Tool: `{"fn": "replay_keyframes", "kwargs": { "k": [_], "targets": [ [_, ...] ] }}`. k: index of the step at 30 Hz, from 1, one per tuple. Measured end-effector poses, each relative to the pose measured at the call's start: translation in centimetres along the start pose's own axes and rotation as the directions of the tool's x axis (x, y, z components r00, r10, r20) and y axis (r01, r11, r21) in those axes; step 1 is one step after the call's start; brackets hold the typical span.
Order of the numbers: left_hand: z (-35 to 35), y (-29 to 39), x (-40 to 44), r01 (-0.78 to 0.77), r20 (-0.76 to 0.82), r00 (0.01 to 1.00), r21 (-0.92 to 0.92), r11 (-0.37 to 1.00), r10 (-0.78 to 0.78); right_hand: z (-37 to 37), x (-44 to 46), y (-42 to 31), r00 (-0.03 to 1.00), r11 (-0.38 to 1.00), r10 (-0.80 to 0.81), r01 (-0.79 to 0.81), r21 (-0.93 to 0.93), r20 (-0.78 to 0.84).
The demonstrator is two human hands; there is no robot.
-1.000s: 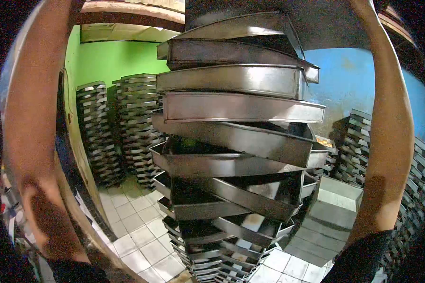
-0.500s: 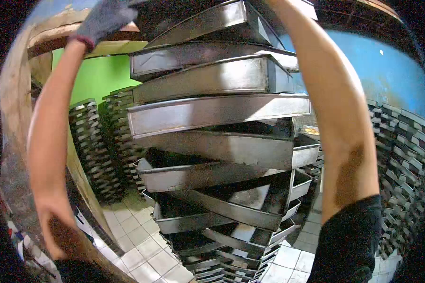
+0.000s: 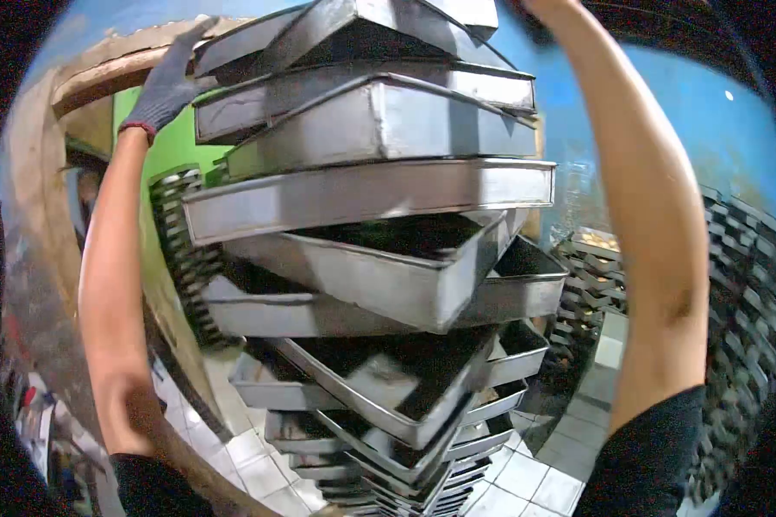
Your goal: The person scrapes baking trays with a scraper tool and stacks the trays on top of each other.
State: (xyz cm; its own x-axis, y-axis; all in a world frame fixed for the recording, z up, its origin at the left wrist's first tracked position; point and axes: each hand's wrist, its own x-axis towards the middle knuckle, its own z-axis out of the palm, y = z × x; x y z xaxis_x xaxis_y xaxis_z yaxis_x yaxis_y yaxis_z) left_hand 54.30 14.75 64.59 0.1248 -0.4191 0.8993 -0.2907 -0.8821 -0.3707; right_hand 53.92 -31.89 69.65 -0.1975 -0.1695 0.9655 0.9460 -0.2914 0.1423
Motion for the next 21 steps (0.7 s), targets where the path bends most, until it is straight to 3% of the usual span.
{"fn": "replay_keyframes", "kwargs": {
  "k": [2,3,5,6,8,9,12,13,14,16,17,18,19,20,21],
  "targets": [
    [-1.8,1.4,-1.1,-0.126,-0.164,0.975,0.141,0.982,0.149,-4.3,-1.6,-1.4,0.993,0.992,0.113,-0.110,0.060,-0.045],
    [-3.0,2.0,-2.6,-0.067,-0.199,0.975,0.171,0.983,0.101,-6.9,-2.3,-1.4,0.997,1.000,0.007,-0.007,-0.001,-0.074],
    [-6.0,6.7,-7.7,0.235,-0.239,0.949,0.090,0.968,-0.208,-12.9,-5.0,1.1,0.991,0.992,-0.113,0.108,-0.071,-0.074],
    [-6.8,11.0,-10.7,0.315,-0.191,0.928,-0.064,0.947,-0.321,-16.2,-5.9,3.4,0.990,0.988,-0.135,0.131,-0.078,-0.049],
    [-8.4,19.9,-16.5,0.475,-0.088,0.842,-0.346,0.809,-0.532,-20.6,-12.4,6.5,0.999,1.000,-0.026,0.026,-0.002,-0.019],
    [-7.5,23.0,-19.8,0.555,0.008,0.811,-0.327,0.765,-0.585,-22.5,-16.3,7.5,0.999,0.997,0.051,-0.051,0.061,-0.001],
    [-5.5,32.2,-30.3,0.797,0.107,0.537,-0.390,0.462,-0.837,-26.5,-27.9,8.6,0.949,0.907,0.303,-0.315,0.278,0.085],
    [-4.3,36.5,-33.1,0.862,0.160,0.334,-0.452,0.231,-0.929,-27.0,-31.5,8.4,0.917,0.848,0.381,-0.398,0.351,0.121],
    [-3.6,37.5,-40.9,0.882,0.222,0.330,-0.419,0.216,-0.918,-27.3,-34.4,8.1,0.883,0.782,0.444,-0.465,0.415,0.153],
    [-2.8,43.3,-48.0,0.927,0.238,0.243,-0.342,0.154,-0.940,-26.7,-38.5,7.2,0.827,0.654,0.522,-0.546,0.523,0.211],
    [-1.7,48.2,-47.9,0.947,0.185,0.167,-0.302,0.106,-0.968,-25.2,-39.7,6.1,0.818,0.604,0.528,-0.551,0.576,0.228],
    [-0.8,51.2,-50.4,0.942,0.237,0.114,-0.334,0.029,-0.965,-23.7,-40.8,5.4,0.820,0.568,0.519,-0.542,0.619,0.242],
    [1.3,54.6,-47.9,0.863,0.223,-0.063,-0.478,-0.165,-0.973,-21.1,-41.2,4.7,0.867,0.587,0.461,-0.456,0.669,0.187],
    [2.4,56.4,-49.7,0.848,0.311,-0.191,-0.425,-0.316,-0.931,-20.8,-42.3,6.3,0.909,0.595,0.342,-0.406,0.694,0.238],
    [3.3,58.7,-52.3,0.814,0.374,-0.215,-0.441,-0.377,-0.902,-20.4,-43.5,7.9,0.934,0.589,0.215,-0.357,0.725,0.286]
  ]
}}
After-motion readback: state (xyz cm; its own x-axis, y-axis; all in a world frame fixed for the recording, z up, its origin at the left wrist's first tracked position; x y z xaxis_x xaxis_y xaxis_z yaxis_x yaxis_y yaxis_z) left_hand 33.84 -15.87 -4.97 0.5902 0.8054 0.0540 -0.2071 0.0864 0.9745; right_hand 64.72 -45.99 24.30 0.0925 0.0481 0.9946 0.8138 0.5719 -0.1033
